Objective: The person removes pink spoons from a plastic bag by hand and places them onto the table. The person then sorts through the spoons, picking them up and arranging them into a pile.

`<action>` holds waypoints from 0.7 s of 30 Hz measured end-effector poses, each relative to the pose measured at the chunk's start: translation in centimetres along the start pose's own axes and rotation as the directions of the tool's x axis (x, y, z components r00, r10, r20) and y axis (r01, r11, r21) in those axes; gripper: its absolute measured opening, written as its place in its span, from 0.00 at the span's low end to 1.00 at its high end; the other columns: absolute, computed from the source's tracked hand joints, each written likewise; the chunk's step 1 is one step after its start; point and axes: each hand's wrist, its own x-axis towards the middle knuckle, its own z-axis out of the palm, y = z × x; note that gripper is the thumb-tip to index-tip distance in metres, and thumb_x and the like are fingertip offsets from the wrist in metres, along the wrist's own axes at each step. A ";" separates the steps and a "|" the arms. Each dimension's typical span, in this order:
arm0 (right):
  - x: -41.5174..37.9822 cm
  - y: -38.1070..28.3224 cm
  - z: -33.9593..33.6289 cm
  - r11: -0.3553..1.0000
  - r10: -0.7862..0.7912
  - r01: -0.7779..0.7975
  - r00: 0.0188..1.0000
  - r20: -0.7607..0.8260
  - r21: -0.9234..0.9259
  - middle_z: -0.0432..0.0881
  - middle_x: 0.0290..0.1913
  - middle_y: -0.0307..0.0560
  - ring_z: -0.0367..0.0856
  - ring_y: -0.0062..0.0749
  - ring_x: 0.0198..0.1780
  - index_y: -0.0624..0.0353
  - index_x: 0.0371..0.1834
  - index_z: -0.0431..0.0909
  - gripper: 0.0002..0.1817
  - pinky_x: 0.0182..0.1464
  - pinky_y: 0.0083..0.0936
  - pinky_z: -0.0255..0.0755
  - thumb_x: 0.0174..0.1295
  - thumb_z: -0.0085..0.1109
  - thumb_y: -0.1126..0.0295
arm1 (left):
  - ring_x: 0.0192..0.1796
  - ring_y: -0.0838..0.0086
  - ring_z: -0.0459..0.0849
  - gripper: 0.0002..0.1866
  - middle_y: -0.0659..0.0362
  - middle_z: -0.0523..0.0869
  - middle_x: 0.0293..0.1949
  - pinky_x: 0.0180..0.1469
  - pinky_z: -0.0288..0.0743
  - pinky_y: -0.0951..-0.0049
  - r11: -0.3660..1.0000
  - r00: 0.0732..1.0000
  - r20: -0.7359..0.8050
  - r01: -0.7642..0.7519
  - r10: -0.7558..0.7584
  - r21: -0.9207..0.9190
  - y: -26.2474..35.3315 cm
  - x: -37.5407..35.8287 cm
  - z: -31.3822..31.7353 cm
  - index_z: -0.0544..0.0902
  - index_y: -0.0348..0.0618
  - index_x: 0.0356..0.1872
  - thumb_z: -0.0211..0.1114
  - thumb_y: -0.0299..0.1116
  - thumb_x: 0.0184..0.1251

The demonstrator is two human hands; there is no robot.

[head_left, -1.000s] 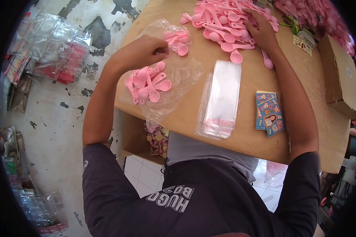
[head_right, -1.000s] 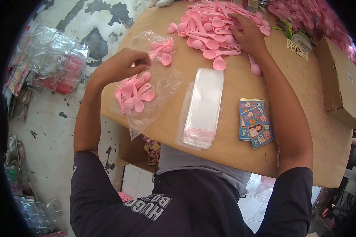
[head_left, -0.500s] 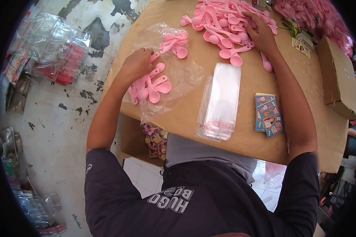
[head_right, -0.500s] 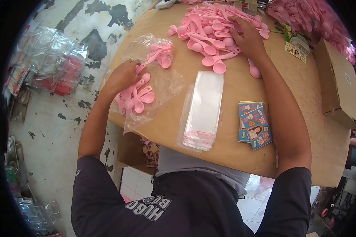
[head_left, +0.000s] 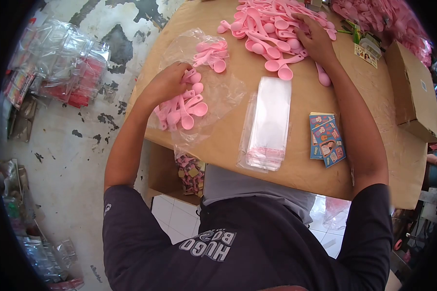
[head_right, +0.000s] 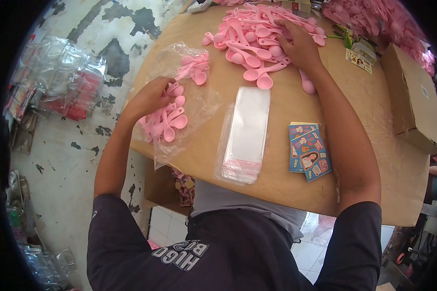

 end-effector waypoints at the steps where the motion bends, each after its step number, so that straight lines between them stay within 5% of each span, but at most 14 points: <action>1: 0.0 0.2 0.2 1.000 0.000 0.000 1.000 -0.001 0.000 0.83 0.66 0.55 0.83 0.44 0.66 0.53 0.69 0.80 0.24 0.66 0.38 0.78 0.72 0.62 0.62 | 0.48 0.53 0.86 0.23 0.45 0.85 0.47 0.52 0.79 0.60 0.999 0.999 0.030 0.015 -0.014 -0.040 -0.2 0.1 0.0 0.79 0.32 0.57 0.68 0.25 0.59; 7: 0.0 0.2 0.2 1.000 0.011 -0.011 1.000 -0.012 0.019 0.83 0.65 0.54 0.83 0.44 0.65 0.53 0.69 0.80 0.23 0.67 0.38 0.77 0.72 0.61 0.62 | 0.44 0.56 0.85 0.16 0.46 0.85 0.43 0.47 0.77 0.61 0.995 0.994 0.057 0.094 -0.093 -0.020 0.5 0.8 -0.5 0.82 0.31 0.50 0.67 0.22 0.60; 11: -0.1 0.0 0.0 0.999 0.029 -0.029 1.000 0.000 0.028 0.84 0.65 0.53 0.83 0.44 0.65 0.53 0.69 0.80 0.23 0.67 0.38 0.77 0.72 0.61 0.62 | 0.45 0.49 0.86 0.11 0.44 0.85 0.44 0.48 0.77 0.56 1.000 1.000 -0.015 -0.014 0.015 0.011 1.2 0.7 -1.2 0.84 0.32 0.46 0.68 0.23 0.64; 13: -0.1 -0.2 0.0 0.997 0.057 -0.058 0.998 0.013 0.055 0.84 0.65 0.53 0.83 0.44 0.65 0.53 0.69 0.80 0.23 0.67 0.38 0.77 0.72 0.62 0.62 | 0.40 0.57 0.86 0.10 0.48 0.83 0.40 0.45 0.77 0.62 0.992 0.992 -0.073 -0.112 0.108 -0.059 2.2 0.3 -2.1 0.84 0.33 0.48 0.66 0.22 0.67; 17: -0.1 -0.5 -0.1 0.996 0.078 -0.080 0.996 0.041 0.047 0.83 0.66 0.52 0.80 0.41 0.68 0.57 0.71 0.77 0.24 0.73 0.36 0.71 0.72 0.62 0.66 | 0.36 0.69 0.84 0.10 0.53 0.84 0.39 0.42 0.76 0.69 0.973 0.999 -0.027 -0.041 0.036 -0.228 6.0 0.3 -4.5 0.84 0.35 0.50 0.67 0.23 0.69; 19: -0.1 -0.7 -0.2 0.994 0.086 -0.088 0.995 0.045 0.059 0.82 0.66 0.52 0.80 0.41 0.68 0.57 0.71 0.77 0.24 0.73 0.36 0.71 0.72 0.61 0.67 | 0.34 0.76 0.81 0.11 0.56 0.85 0.38 0.40 0.75 0.73 0.853 0.982 -0.118 -0.188 0.149 -0.487 6.7 0.6 -4.4 0.85 0.37 0.51 0.67 0.25 0.71; 21: -0.1 -0.7 -0.2 0.995 0.088 -0.090 0.995 0.042 0.042 0.82 0.67 0.52 0.79 0.40 0.69 0.56 0.71 0.77 0.24 0.73 0.35 0.70 0.72 0.61 0.67 | 0.38 0.78 0.82 0.12 0.59 0.85 0.40 0.42 0.75 0.75 0.836 0.975 -0.120 -0.221 0.186 -0.502 7.7 1.5 -4.3 0.84 0.36 0.54 0.67 0.24 0.72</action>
